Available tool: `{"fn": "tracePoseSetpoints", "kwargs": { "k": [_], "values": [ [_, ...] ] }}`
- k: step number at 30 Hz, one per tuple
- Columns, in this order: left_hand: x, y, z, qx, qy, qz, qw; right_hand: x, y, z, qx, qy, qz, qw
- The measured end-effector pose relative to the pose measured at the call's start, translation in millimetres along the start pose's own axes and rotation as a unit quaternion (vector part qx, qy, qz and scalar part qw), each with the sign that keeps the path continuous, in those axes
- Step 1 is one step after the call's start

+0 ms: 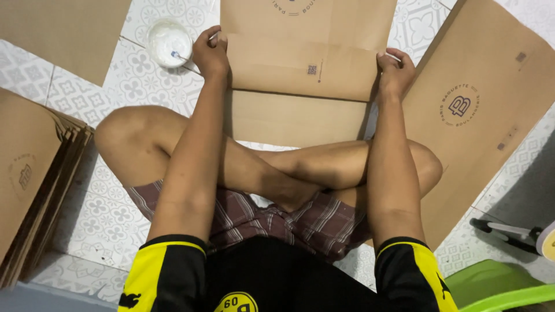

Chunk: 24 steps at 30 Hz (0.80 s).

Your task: The person sits on the floor and folds a flat cardboard sheet into a bag shape. They use a small brush to apply glue from a white bowl onto the cardboard flaps and press them together to secure the bag's structure.

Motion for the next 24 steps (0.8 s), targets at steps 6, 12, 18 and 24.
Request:
{"fn": "tracePoseSetpoints", "kwargs": {
  "k": [6, 12, 18, 24],
  "values": [
    [-9, 6, 11, -0.034, 0.063, -0.033, 0.997, 1, -1, 4, -0.010, -0.007, 0.002, 1.000],
    [4, 3, 3, -0.056, 0.060, -0.045, 0.996, 8, -5, 17, 0.023, -0.005, 0.009, 1.000],
    [-3, 9, 7, -0.029, 0.060, -0.002, 0.998, 2, -3, 9, 0.028, -0.027, 0.013, 0.999],
    [-4, 8, 6, -0.064, 0.064, -0.009, 0.996, 11, -3, 23, 0.054, -0.013, 0.019, 0.998]
  ]
}}
Point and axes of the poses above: each hand's wrist, its own x-axis towards the middle knuckle, its own y-axis out of the back of the hand, z = x × y, the point moved 7 cm from there along x, towards the middle knuckle, and after that the axes turned 13 degrees about y, right-handed, at the moved point
